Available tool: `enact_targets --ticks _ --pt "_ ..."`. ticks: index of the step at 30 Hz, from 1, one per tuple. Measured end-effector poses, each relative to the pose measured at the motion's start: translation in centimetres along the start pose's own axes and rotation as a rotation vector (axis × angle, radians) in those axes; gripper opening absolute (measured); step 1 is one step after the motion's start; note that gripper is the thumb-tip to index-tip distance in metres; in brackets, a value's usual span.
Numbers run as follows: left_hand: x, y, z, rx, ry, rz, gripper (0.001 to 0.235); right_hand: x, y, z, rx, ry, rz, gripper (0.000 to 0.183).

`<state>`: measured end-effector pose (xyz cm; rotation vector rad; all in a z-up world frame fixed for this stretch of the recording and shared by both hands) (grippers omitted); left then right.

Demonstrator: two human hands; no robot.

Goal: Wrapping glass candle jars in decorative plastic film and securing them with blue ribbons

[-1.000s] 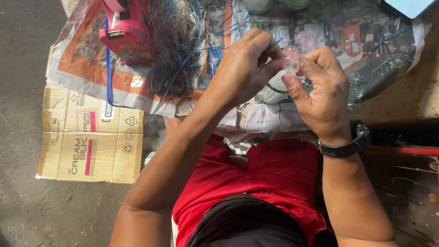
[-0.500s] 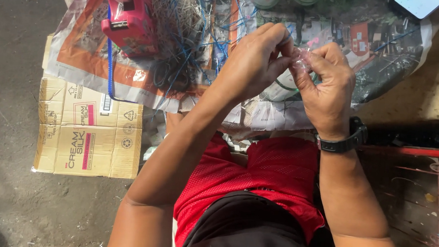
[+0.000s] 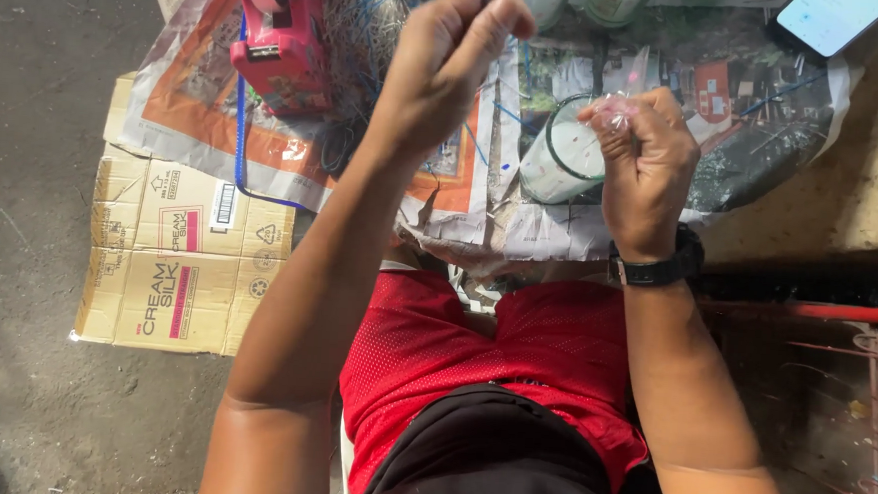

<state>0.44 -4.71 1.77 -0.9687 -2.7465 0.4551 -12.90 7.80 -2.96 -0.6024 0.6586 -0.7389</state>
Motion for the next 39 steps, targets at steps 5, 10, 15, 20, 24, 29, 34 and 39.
enact_targets --ticks 5,10,15,20,24,29,34,39 --pt "-0.9 -1.8 -0.5 0.338 -0.704 -0.059 0.017 0.0 0.4 1.0 -0.299 0.242 -0.052 0.038" --pt "1.9 -2.1 -1.9 0.38 -0.857 0.148 0.017 -1.2 -1.0 4.7 -0.337 0.266 0.012 0.031" --pt "4.8 -2.3 -3.4 0.47 -0.981 0.376 0.023 -1.2 -1.4 3.4 -0.388 0.19 0.068 0.013" --pt "5.9 -3.2 -3.7 0.259 -1.248 0.662 0.035 -1.4 -1.6 2.5 -0.415 0.22 0.109 0.011" --pt "5.1 -3.9 -2.3 0.058 -1.171 0.689 0.033 -1.5 -1.8 2.1 -0.475 0.308 0.114 0.017" --pt "3.1 -3.9 2.6 -0.046 -0.713 0.539 0.033 -1.2 -1.8 -1.3 -0.29 0.173 0.177 0.02" --pt "0.7 -2.1 2.5 -0.135 -0.697 0.371 0.023 -1.3 -3.4 -0.3 -0.103 -0.047 0.216 0.02" --pt "0.0 1.0 3.8 -0.147 -0.602 0.176 0.021 -1.7 -3.3 -2.0 0.048 -0.101 0.248 0.015"
Point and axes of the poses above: each hand's wrist, its own y-axis away from the middle knuckle, its own x-axis out of the palm, z = x × y, the point moved 2 cm from there along -y, towards the middle knuckle, and after that the axes turned 9 degrees about -z, right-handed, at the moved point
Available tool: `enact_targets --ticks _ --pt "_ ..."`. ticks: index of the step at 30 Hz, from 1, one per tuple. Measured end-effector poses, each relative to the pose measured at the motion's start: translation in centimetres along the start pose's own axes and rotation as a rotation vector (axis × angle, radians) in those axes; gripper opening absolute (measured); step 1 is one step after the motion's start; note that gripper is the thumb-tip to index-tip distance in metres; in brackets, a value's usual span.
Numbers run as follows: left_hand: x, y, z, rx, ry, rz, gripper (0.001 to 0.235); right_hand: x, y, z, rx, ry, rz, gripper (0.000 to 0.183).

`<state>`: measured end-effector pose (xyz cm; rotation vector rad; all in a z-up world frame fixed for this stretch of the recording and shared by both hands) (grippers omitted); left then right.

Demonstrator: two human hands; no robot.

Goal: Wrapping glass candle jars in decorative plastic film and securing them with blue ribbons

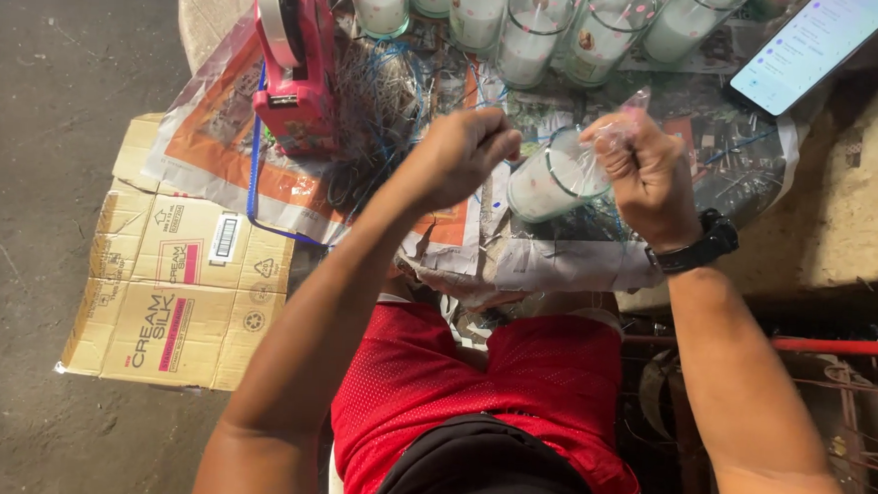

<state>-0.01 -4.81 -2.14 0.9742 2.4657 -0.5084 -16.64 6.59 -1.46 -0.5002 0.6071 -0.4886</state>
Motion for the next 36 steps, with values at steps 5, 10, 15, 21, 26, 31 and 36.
enact_targets --ticks 5,10,15,21,26,31,36 --pt "3.5 3.7 1.1 -0.041 0.318 -0.102 0.021 0.6 0.2 -0.8 0.0 0.069 -0.063 0.017" --pt "8.6 6.4 -2.1 -0.043 0.933 -0.115 0.019 1.1 -0.5 2.8 -0.123 0.077 -0.124 0.018" --pt "10.6 4.5 -0.4 -0.186 1.056 -0.195 0.025 -1.0 0.1 8.4 -0.104 -0.044 -0.111 0.022" --pt "1.9 1.7 -5.7 0.612 0.452 -0.155 0.045 -4.1 1.4 10.5 0.15 -0.23 -0.009 0.028" --pt "-1.8 1.6 -8.1 1.16 -0.184 -0.426 0.016 -4.9 1.0 9.8 -0.048 -0.618 0.336 0.012" --pt "-3.8 2.6 -8.3 1.176 -0.369 -0.42 0.016 -5.8 0.3 9.4 0.024 -0.096 0.375 0.022" --pt "-0.7 4.5 -6.2 1.042 -0.317 -0.423 0.012 -4.0 -1.0 7.6 -0.063 0.288 0.304 0.022"
Point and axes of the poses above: each hand's wrist, its own y-axis away from the middle knuckle, its own x-axis out of the palm, z = x × y, the point moved 2 cm from there along -y, towards the middle knuckle, and after that the axes turned 9 degrees about -z, right-handed, at the moved point
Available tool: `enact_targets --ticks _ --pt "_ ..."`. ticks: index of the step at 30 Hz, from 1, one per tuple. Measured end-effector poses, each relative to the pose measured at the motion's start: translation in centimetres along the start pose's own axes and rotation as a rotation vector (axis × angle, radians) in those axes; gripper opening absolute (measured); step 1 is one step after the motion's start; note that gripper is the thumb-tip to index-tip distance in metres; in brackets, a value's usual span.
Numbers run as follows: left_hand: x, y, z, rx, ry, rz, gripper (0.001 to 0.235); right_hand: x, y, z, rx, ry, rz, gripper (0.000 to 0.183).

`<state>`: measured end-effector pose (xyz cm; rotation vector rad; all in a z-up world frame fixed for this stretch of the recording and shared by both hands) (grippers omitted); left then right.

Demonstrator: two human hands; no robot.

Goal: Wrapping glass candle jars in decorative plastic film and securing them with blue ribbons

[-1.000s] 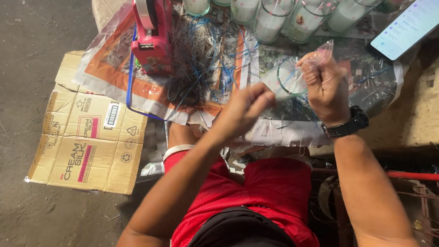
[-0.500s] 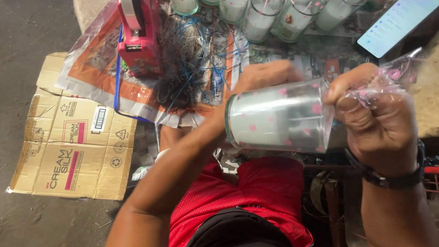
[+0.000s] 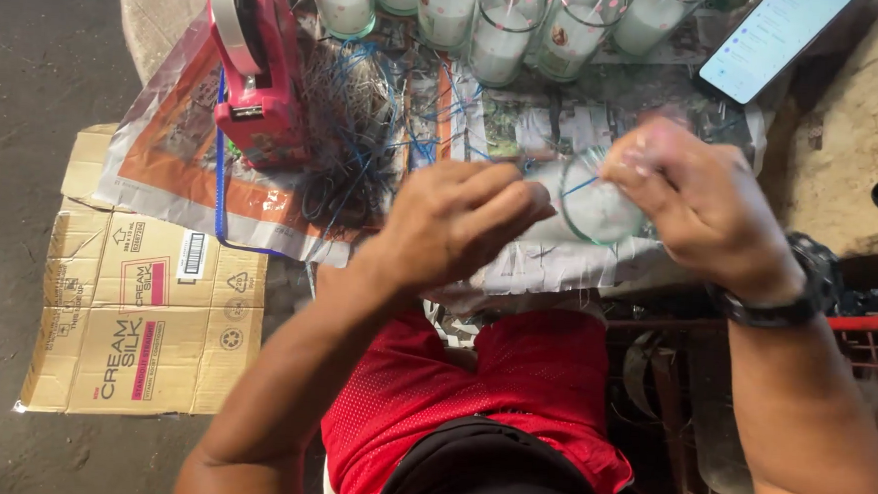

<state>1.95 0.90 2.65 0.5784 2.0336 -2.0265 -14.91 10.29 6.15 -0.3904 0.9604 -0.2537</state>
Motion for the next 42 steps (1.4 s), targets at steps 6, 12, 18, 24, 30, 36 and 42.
enact_targets --ticks 6,12,18,24,30,36,42 --pt "4.3 2.9 -2.6 -0.95 0.398 -0.032 0.013 3.2 -1.6 -2.9 0.466 -0.225 0.115 0.019" --pt "6.2 2.5 -4.0 -1.337 0.675 -0.049 0.02 4.8 -1.2 -4.2 0.473 -0.228 -0.083 0.018" --pt "10.1 3.4 -4.5 -1.459 1.025 -0.017 0.032 6.1 -1.1 -4.3 0.33 -0.119 -0.258 0.012" --pt "9.6 4.5 -4.5 -1.288 0.709 0.089 0.023 6.3 -0.8 -5.0 0.464 -0.293 -0.342 0.012" --pt "5.9 4.8 -2.2 -1.182 0.582 -0.136 0.017 4.8 -1.4 -4.2 0.519 -0.195 -0.137 0.01" --pt "5.1 2.4 -0.2 -1.03 0.692 -0.352 0.026 4.7 -1.3 -4.2 0.17 0.066 -0.233 0.011" --pt "7.2 1.1 -0.7 -1.089 1.407 -0.58 0.021 5.3 -0.7 -6.3 0.14 0.0 -0.334 0.009"
Point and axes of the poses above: each hand's wrist, its own y-axis away from the middle knuckle, its own x-axis out of the palm, z = x × y, the point moved 2 cm from there along -y, towards the middle knuckle, and after that the axes turned 9 degrees about -z, right-handed, at the moved point
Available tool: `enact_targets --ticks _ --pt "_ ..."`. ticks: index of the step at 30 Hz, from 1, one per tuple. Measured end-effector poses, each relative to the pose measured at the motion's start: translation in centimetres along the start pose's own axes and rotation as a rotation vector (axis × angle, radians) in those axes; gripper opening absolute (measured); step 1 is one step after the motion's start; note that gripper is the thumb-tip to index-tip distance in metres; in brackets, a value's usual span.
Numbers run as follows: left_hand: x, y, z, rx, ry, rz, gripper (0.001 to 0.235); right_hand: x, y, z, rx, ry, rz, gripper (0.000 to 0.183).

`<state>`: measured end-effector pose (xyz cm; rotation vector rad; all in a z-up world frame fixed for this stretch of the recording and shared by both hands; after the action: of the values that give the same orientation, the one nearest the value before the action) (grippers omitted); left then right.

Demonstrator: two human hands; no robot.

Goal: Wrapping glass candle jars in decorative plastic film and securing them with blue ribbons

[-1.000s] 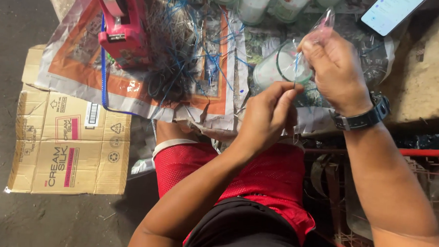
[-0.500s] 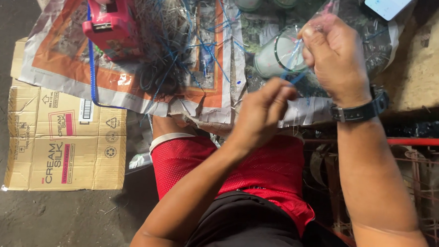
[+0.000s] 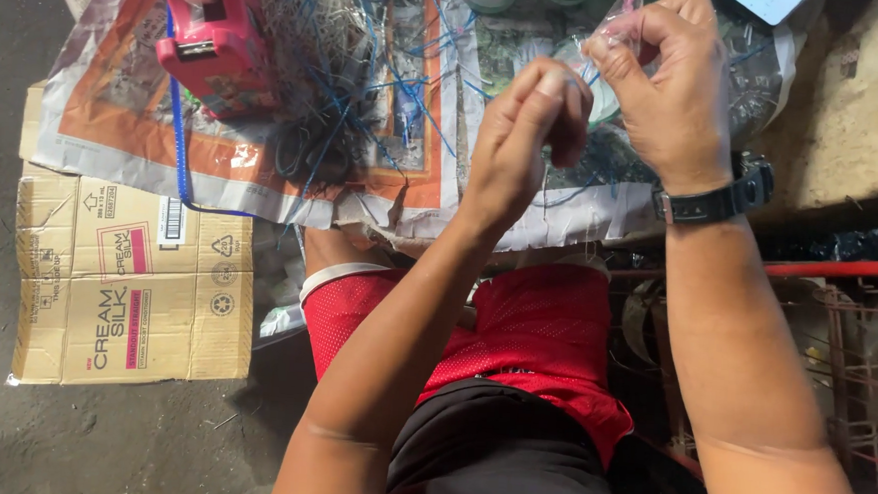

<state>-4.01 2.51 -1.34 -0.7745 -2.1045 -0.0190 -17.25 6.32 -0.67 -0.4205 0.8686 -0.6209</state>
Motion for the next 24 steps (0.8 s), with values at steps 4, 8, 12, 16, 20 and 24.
enact_targets --ticks 4,8,12,16,20,24 --pt "0.4 1.0 0.2 0.211 -0.621 0.067 0.023 0.2 0.4 -0.3 -0.073 0.038 -0.083 0.012" --pt "-0.3 2.4 1.3 0.386 -1.072 0.172 0.015 0.7 1.1 0.2 -0.14 0.05 -0.182 0.017" --pt "0.1 3.2 0.8 0.439 -1.143 0.192 0.01 1.1 1.7 0.2 -0.135 0.016 -0.22 0.023" --pt "0.3 3.3 0.2 0.492 -1.159 0.224 0.01 1.1 1.3 1.2 -0.144 -0.021 -0.221 0.02" --pt "-0.9 3.2 1.0 0.565 -1.228 0.28 0.006 1.4 1.5 0.5 -0.069 -0.023 -0.188 0.021" --pt "-1.3 2.8 1.1 0.588 -1.301 0.282 0.006 0.0 1.3 0.2 0.086 -0.091 -0.02 0.008"
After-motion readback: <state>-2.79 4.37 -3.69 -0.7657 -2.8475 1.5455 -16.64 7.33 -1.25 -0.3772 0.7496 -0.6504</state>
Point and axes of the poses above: each hand's wrist, its own y-axis away from the middle knuckle, its own x-axis out of the palm, z = x × y, the point moved 2 cm from there along -y, towards the middle knuckle, and after that the axes turned 9 degrees about -z, right-handed, at the moved point
